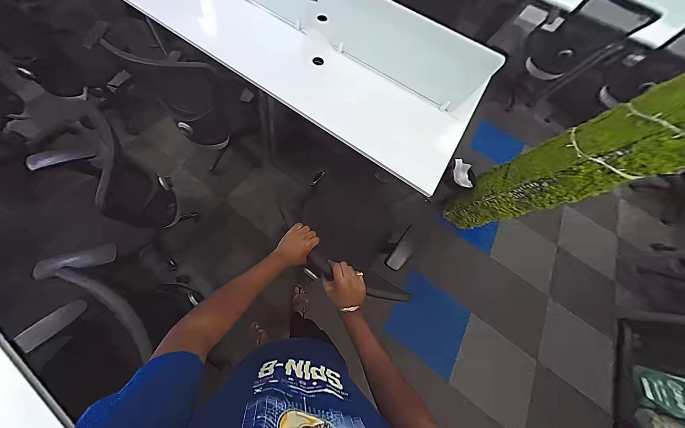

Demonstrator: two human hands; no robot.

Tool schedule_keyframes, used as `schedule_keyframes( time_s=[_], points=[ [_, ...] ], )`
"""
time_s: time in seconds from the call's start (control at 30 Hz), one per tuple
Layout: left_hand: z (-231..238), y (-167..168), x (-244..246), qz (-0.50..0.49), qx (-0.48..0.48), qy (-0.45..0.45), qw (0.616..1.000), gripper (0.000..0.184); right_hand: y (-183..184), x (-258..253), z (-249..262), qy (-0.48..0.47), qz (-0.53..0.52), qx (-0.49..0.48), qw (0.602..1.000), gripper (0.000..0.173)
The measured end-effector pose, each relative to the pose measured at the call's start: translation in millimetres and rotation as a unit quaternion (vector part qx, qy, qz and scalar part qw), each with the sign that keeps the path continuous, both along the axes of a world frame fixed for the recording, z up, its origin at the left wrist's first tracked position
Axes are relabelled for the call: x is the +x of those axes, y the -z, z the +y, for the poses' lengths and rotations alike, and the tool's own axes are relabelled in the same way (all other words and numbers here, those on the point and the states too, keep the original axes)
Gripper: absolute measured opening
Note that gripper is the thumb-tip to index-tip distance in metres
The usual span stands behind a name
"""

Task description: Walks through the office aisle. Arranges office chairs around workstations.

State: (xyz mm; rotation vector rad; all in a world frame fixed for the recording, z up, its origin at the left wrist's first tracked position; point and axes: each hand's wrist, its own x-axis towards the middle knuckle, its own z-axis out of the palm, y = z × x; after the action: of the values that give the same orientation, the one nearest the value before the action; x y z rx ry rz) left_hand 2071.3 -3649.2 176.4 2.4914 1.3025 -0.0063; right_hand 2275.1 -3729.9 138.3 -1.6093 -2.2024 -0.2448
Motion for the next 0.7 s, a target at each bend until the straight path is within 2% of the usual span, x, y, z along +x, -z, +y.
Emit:
schedule_keyframes(
  time_s=[0.2,0.3,0.37,0.47,0.63,0.7],
  points=[
    [-25,9,35,-0.033,0.048,-0.018,0.998,0.028,-5,63,10,-0.107,0.004,-0.033,0.994,0.036],
    [-30,13,31,-0.040,0.124,-0.033,0.991,0.037,-5,69,25,-0.147,-0.001,-0.028,0.989,0.036],
    [-24,17,16,-0.064,0.183,-0.010,0.981,0.044,-12,59,36,-0.153,-0.008,-0.052,0.987,0.038],
    [-1,25,-19,-0.094,0.268,0.023,0.959,0.041,-22,26,55,-0.133,-0.006,-0.099,0.986,0.048],
    [38,26,-89,-0.086,0.278,0.043,0.956,0.027,-26,-47,76,-0.112,0.030,-0.144,0.983,0.046],
    [58,24,-117,-0.084,0.272,0.054,0.957,0.021,-35,-74,91,-0.108,0.054,-0.203,0.972,0.046]
  ],
)
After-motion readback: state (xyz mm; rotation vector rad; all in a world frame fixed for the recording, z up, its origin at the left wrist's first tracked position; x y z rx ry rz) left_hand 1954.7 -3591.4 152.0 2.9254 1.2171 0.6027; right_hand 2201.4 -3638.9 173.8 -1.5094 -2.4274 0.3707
